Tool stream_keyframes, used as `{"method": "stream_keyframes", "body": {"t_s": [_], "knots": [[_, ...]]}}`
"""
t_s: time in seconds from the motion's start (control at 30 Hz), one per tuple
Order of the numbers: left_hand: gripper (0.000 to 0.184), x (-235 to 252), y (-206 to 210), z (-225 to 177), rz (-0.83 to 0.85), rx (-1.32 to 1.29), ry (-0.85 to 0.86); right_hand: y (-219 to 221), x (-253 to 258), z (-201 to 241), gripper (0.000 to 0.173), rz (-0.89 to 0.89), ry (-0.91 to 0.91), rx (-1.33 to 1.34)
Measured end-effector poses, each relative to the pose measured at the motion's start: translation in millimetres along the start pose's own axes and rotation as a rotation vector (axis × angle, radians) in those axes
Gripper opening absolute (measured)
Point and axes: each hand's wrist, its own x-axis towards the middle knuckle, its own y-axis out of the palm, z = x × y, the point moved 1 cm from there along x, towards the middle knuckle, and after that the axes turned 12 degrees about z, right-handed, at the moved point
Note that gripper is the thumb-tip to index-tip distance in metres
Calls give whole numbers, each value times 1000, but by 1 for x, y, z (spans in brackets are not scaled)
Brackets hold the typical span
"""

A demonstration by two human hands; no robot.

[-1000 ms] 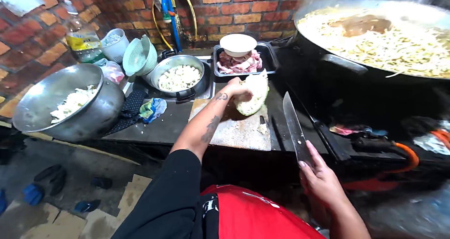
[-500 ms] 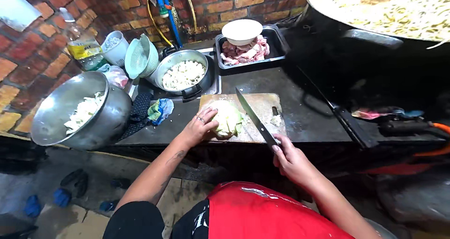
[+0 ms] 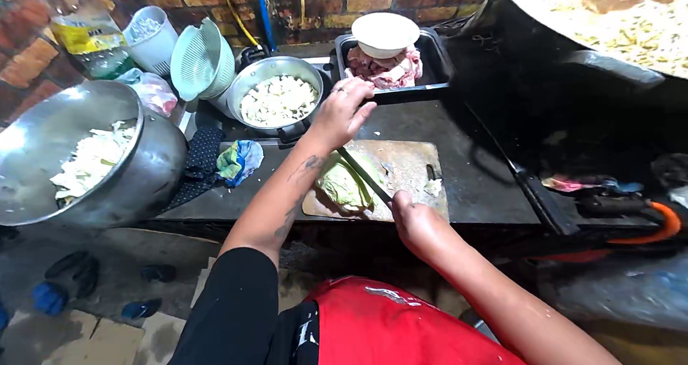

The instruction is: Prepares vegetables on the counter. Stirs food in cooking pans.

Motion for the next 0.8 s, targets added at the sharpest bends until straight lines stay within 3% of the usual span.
{"method": "stream_keyframes", "body": {"t_s": [0.13, 0.23, 0.57, 0.8], "knots": [[34, 11, 24, 26, 393, -28, -163, -7, 7, 6, 28, 109, 67, -29], [36, 7, 34, 35, 532, -93, -250, -8, 13, 8, 26, 199, 115, -38], [34, -27, 73, 56, 446, -236, -337, 26, 40, 0, 29, 331, 182, -3], [33, -27, 73, 64, 332, -321, -237, 30, 42, -2, 31, 308, 182, 2]]}}
